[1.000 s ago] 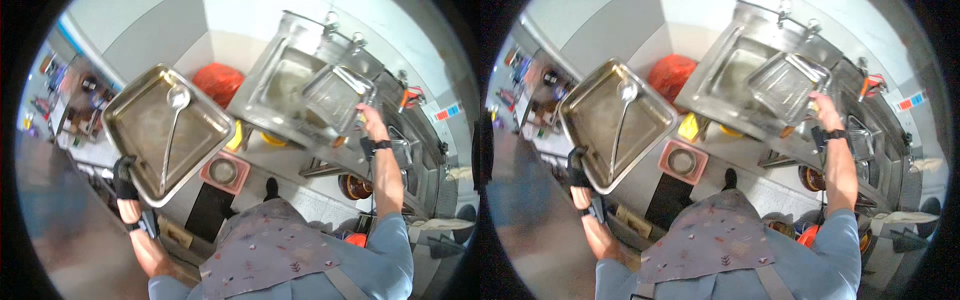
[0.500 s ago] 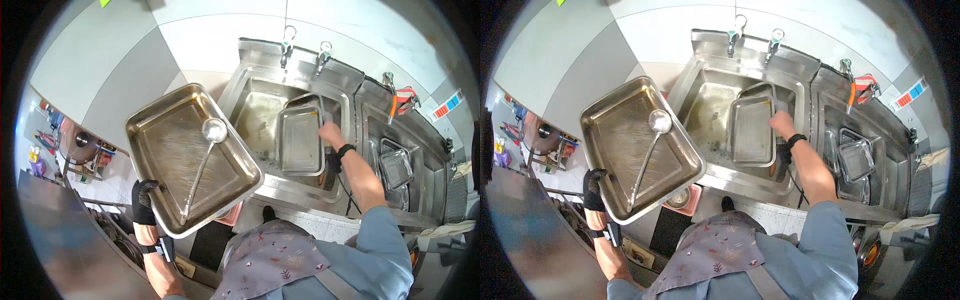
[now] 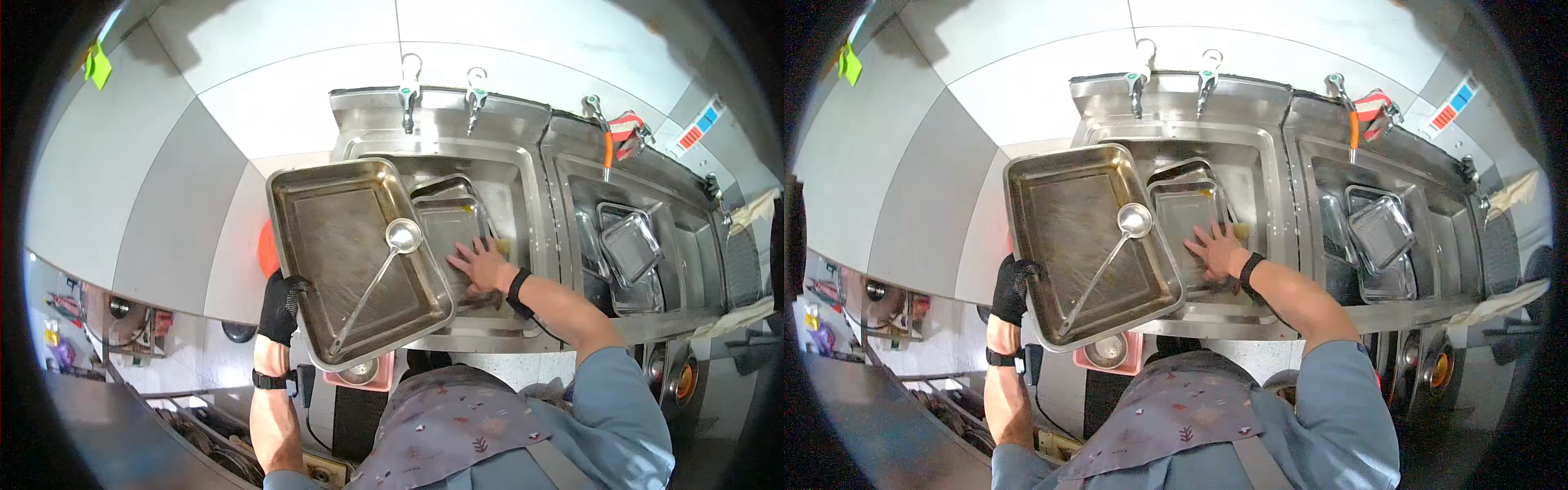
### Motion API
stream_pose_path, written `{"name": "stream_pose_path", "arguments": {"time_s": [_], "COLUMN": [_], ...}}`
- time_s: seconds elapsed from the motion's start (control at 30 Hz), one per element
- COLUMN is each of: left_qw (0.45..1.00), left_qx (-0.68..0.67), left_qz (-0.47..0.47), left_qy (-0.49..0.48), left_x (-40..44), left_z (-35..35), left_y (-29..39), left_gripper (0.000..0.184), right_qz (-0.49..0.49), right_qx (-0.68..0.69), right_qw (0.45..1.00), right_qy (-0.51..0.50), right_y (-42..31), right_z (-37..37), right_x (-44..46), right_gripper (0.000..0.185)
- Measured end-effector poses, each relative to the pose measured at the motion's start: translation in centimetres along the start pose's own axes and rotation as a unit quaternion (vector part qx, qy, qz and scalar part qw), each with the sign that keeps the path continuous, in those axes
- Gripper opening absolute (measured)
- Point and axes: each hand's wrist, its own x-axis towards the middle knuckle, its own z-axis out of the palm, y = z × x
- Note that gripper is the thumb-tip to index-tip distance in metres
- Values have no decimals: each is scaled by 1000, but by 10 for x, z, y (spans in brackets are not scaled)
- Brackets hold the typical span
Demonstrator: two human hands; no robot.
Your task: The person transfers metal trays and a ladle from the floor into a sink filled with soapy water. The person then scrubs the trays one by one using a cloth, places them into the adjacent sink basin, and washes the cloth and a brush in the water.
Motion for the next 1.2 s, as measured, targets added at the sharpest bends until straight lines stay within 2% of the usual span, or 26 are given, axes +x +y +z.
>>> {"name": "stream_pose_path", "arguments": {"time_s": [0.03,0.07,0.1,0.17,0.23,0.3,0.33,0.47,0.53,0.6,0.67,0.7,0.8,1.03,1.1,1.13,1.2], "left_qw": [1000,994,994,992,985,993,994,994,996,994,971,971,935,895,873,872,843], "left_qx": [-5,-81,-81,59,80,45,5,-27,54,95,233,234,353,434,461,463,495], "left_qz": [-15,-73,-72,56,82,31,-33,-44,-14,1,40,38,23,100,157,156,212], "left_qy": [-5,-16,-22,-93,-131,-108,-102,-99,-74,-62,-15,-13,11,-9,-20,-20,-2], "left_x": [9,10,19,42,55,61,64,75,83,87,87,89,99,120,123,125,127], "left_z": [9,19,19,22,31,46,56,70,77,84,96,103,124,154,156,157,160], "left_y": [18,35,22,-17,-18,-14,-2,-11,-14,-11,-6,-7,-5,33,47,53,66], "left_gripper": [21,22,22,24,27,30,33,37,37,37,36,36,30,35,31,31,26], "right_qz": [8,19,28,37,49,57,59,69,78,104,89,73,78,81,83,81,77], "right_qx": [1,4,12,21,30,38,40,71,67,55,49,43,59,100,93,94,71], "right_qw": [1000,999,997,996,994,993,993,988,988,980,976,971,964,950,971,971,956], "right_qy": [0,-33,-69,-79,-88,-99,-98,-122,-116,-160,-191,-222,-249,-285,-204,-203,-275], "right_y": [2,2,0,3,8,10,12,15,15,15,16,18,23,33,27,29,30], "right_z": [-5,-9,-12,-9,-3,0,0,22,25,27,24,25,27,27,7,16,26], "right_x": [-1,-1,-2,-2,-1,1,2,11,15,19,25,30,42,43,21,28,42], "right_gripper": [99,99,100,99,98,93,93,91,91,90,88,86,80,63,62,62,58]}}
